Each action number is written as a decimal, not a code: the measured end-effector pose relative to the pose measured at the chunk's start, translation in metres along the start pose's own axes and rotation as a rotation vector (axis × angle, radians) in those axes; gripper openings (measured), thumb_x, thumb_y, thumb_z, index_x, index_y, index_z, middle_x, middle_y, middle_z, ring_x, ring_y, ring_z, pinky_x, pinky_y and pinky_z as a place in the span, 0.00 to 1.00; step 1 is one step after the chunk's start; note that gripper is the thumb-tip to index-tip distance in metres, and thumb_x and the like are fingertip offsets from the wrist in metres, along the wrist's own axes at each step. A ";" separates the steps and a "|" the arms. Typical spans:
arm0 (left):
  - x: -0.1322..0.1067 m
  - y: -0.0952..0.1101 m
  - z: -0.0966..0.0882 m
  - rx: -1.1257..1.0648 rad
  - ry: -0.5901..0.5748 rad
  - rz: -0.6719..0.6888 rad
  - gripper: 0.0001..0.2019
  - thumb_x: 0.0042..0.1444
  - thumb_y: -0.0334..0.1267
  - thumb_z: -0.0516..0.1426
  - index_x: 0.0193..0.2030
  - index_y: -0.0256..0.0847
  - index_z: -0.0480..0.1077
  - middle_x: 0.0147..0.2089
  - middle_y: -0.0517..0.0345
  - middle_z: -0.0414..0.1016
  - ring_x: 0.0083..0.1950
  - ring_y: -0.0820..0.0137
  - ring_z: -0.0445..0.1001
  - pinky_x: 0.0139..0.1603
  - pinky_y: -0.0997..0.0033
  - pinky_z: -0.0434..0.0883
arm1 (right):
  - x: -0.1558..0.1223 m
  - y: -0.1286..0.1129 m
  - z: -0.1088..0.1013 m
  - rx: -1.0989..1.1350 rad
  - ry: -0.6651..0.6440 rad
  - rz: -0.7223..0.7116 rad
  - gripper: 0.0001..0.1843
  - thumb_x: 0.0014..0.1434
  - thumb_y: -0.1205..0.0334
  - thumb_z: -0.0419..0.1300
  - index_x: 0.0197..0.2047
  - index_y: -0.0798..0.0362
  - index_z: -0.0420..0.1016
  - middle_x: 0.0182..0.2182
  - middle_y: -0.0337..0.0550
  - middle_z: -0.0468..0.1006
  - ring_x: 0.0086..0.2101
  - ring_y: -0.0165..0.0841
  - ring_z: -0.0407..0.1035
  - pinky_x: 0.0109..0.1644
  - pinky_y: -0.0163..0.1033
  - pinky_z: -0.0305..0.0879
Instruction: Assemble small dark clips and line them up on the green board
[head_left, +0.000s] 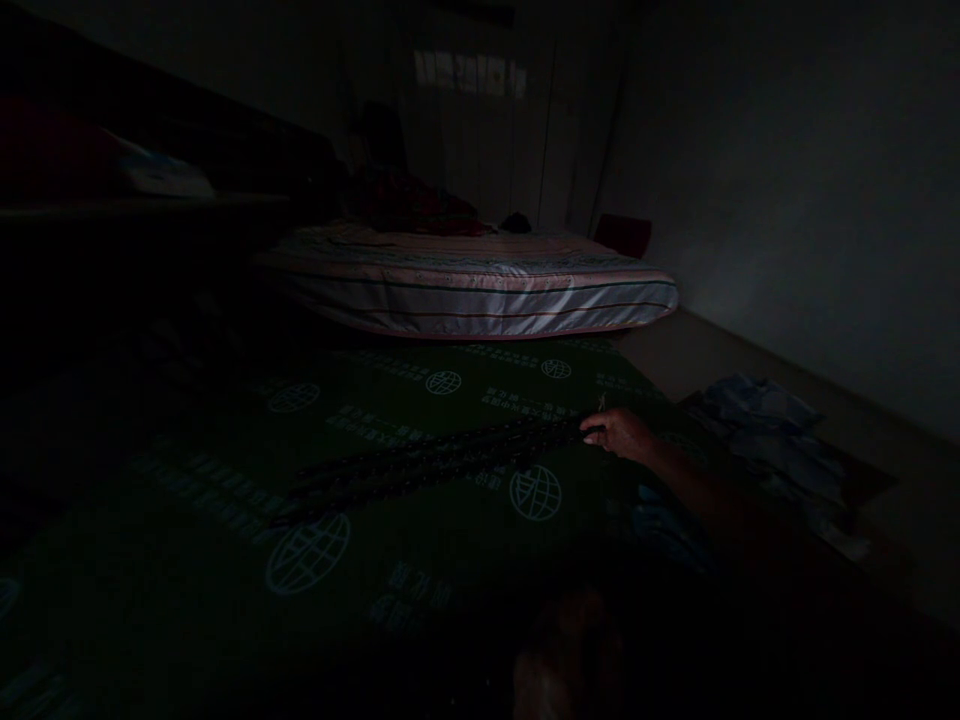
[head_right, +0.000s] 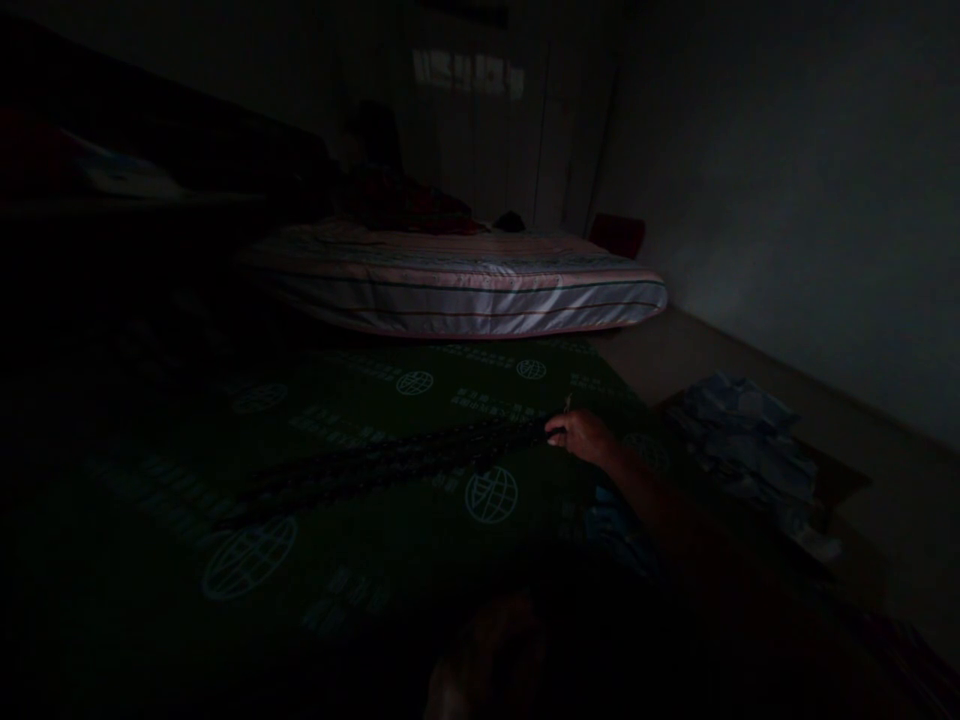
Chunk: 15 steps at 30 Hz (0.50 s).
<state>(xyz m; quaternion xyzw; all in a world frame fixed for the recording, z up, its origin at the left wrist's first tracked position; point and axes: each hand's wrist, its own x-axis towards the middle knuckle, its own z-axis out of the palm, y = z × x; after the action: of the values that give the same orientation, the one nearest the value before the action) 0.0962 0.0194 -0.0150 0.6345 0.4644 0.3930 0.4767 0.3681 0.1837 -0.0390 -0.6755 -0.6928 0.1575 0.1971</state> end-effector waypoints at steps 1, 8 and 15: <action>0.000 0.000 0.000 0.002 0.000 -0.005 0.11 0.60 0.39 0.52 0.49 0.43 0.67 0.52 0.51 0.68 0.46 0.66 0.71 0.45 0.60 0.71 | 0.000 0.000 0.000 0.003 -0.001 0.001 0.14 0.51 0.60 0.59 0.41 0.51 0.78 0.24 0.39 0.77 0.24 0.30 0.69 0.27 0.33 0.61; 0.000 0.000 0.000 0.013 0.005 -0.034 0.11 0.60 0.39 0.52 0.49 0.43 0.67 0.52 0.51 0.68 0.46 0.66 0.71 0.45 0.60 0.71 | -0.001 -0.003 0.000 0.016 -0.002 0.024 0.14 0.52 0.60 0.58 0.41 0.51 0.78 0.21 0.37 0.76 0.20 0.28 0.67 0.26 0.33 0.60; 0.000 -0.001 0.000 0.023 -0.019 -0.012 0.11 0.60 0.39 0.52 0.49 0.42 0.67 0.52 0.51 0.68 0.46 0.66 0.71 0.45 0.60 0.71 | -0.004 -0.010 -0.005 0.039 -0.008 0.044 0.15 0.51 0.61 0.58 0.42 0.54 0.77 0.17 0.36 0.72 0.18 0.27 0.64 0.24 0.32 0.58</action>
<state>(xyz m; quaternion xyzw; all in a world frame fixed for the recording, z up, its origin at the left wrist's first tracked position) 0.0961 0.0200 -0.0163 0.6409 0.4680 0.3787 0.4763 0.3622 0.1787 -0.0304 -0.6860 -0.6754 0.1778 0.2039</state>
